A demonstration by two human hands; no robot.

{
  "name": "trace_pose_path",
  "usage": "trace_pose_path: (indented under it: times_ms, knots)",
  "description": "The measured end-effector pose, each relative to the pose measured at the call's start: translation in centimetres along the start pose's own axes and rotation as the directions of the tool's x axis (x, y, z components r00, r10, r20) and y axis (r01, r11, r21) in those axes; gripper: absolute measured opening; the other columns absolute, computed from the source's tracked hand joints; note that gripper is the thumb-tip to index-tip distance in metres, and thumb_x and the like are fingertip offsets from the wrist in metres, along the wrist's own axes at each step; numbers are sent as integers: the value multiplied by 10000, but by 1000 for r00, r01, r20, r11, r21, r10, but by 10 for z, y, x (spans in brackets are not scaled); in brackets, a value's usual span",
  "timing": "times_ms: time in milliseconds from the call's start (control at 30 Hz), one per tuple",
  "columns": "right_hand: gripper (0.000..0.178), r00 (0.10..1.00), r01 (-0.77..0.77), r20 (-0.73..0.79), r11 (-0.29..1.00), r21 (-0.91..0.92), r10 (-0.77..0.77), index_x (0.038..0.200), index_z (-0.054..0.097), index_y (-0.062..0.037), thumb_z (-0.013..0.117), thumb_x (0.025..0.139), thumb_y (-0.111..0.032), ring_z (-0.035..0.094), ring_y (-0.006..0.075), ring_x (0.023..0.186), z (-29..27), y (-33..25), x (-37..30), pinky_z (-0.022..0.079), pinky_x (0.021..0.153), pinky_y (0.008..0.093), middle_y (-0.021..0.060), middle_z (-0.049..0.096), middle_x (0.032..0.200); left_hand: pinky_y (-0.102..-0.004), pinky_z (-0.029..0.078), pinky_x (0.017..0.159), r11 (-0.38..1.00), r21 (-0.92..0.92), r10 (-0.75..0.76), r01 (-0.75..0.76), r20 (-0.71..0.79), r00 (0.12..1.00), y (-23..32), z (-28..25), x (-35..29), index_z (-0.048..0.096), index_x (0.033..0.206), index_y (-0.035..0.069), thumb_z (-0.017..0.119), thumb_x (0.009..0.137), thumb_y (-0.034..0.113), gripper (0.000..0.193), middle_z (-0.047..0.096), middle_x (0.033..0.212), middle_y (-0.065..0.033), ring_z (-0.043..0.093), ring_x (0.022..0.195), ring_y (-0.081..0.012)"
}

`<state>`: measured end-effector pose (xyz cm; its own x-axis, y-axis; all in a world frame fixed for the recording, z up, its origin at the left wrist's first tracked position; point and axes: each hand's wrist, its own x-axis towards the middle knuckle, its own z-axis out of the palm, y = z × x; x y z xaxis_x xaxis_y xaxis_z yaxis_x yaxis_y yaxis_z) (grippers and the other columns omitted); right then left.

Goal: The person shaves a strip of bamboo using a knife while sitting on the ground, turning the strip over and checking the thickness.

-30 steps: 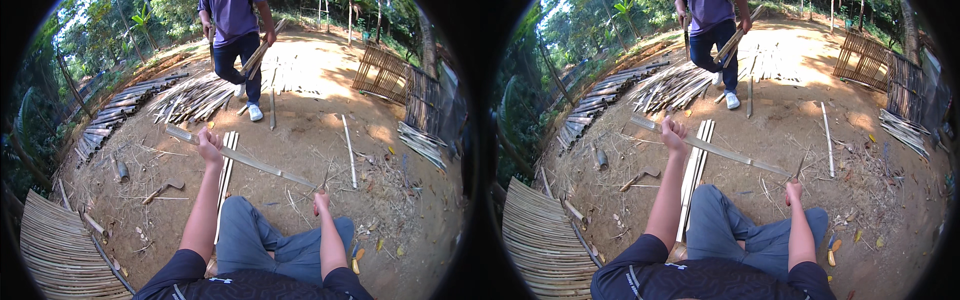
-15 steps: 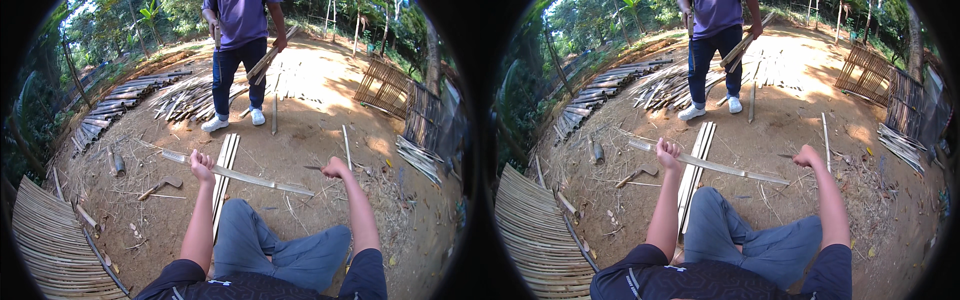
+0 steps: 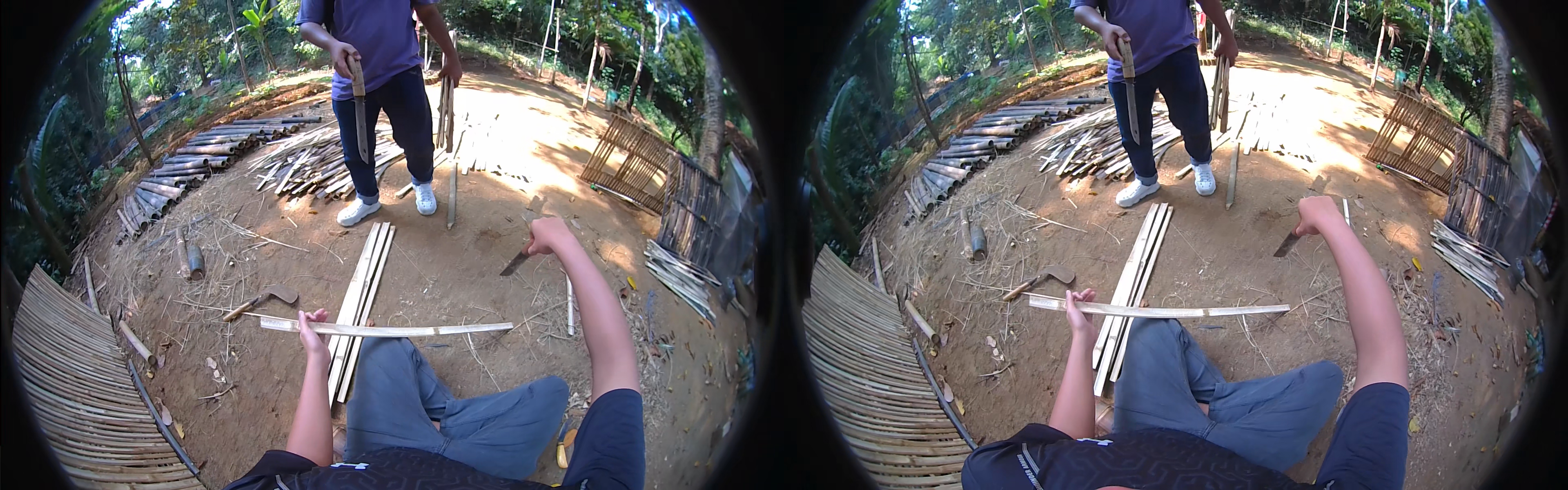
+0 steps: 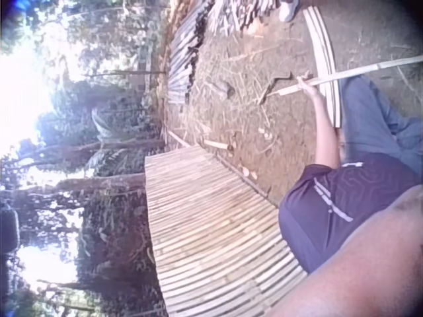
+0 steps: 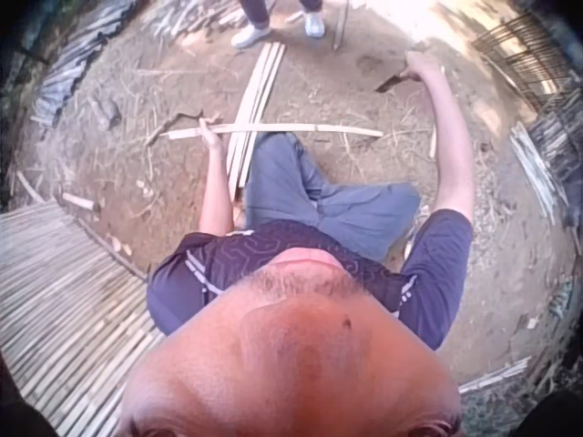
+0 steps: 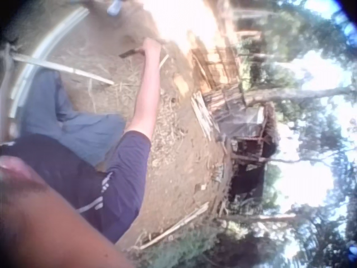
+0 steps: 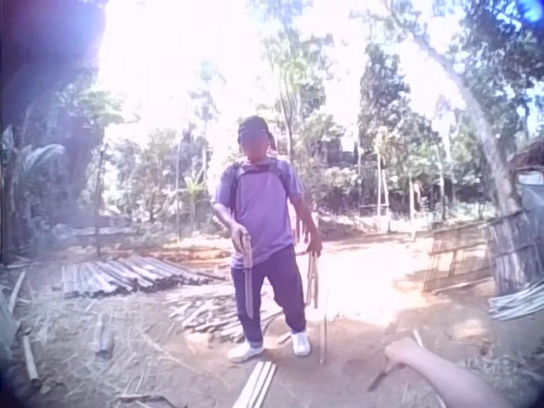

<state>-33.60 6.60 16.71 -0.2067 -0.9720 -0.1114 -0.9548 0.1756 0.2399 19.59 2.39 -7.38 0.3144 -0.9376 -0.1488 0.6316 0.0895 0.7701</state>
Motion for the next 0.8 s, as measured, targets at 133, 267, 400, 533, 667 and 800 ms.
trace_pose_path:
  times_ms: [133,267,400,533,667,800]
  knots:
    - [377,999,14,-46,997,-75,-18,821,748,-72,821,636,-393,706,293,816,-28,5,5,566,737,386,130,728,851,-393,526,794,983,123,-139,138,-7,990,2,-18,-34,498,850,129,434,1015,514,424,595,853,-71,647,860,-233]
    - [304,996,30,-82,1000,1,-30,756,736,-95,818,611,-349,695,278,750,-44,12,7,550,679,379,104,717,772,-398,543,748,973,174,-141,153,-84,987,7,-16,-65,499,844,124,432,1008,532,445,599,858,-75,654,860,-239]
    - [300,995,45,-88,997,60,-40,765,733,-72,813,629,-327,694,273,742,-56,3,5,546,679,385,114,713,765,-441,561,786,945,250,-210,211,-31,977,1,-41,-87,501,847,109,432,1014,484,416,616,885,-96,667,910,-253]
    - [309,997,47,-74,992,121,-38,806,733,-57,826,650,-306,701,260,801,-54,-1,-7,551,712,380,113,729,842,-367,586,711,816,487,-360,311,7,933,-2,-68,-111,576,1121,52,479,993,524,499,634,1035,-130,671,897,-233]
    - [266,991,74,-127,982,172,-52,819,733,-55,798,659,-257,698,260,801,-46,3,-13,551,718,378,117,728,843,-320,571,667,662,648,-511,375,25,859,1,-90,-136,556,1213,23,549,968,516,551,636,1070,-131,673,796,-193]
    - [286,985,116,-153,955,271,-76,869,754,-39,770,658,-232,698,259,773,-44,9,-16,548,696,364,158,716,802,-254,528,572,323,930,-745,175,136,653,15,-115,-167,580,1147,20,640,924,500,533,634,905,-76,650,684,-130]
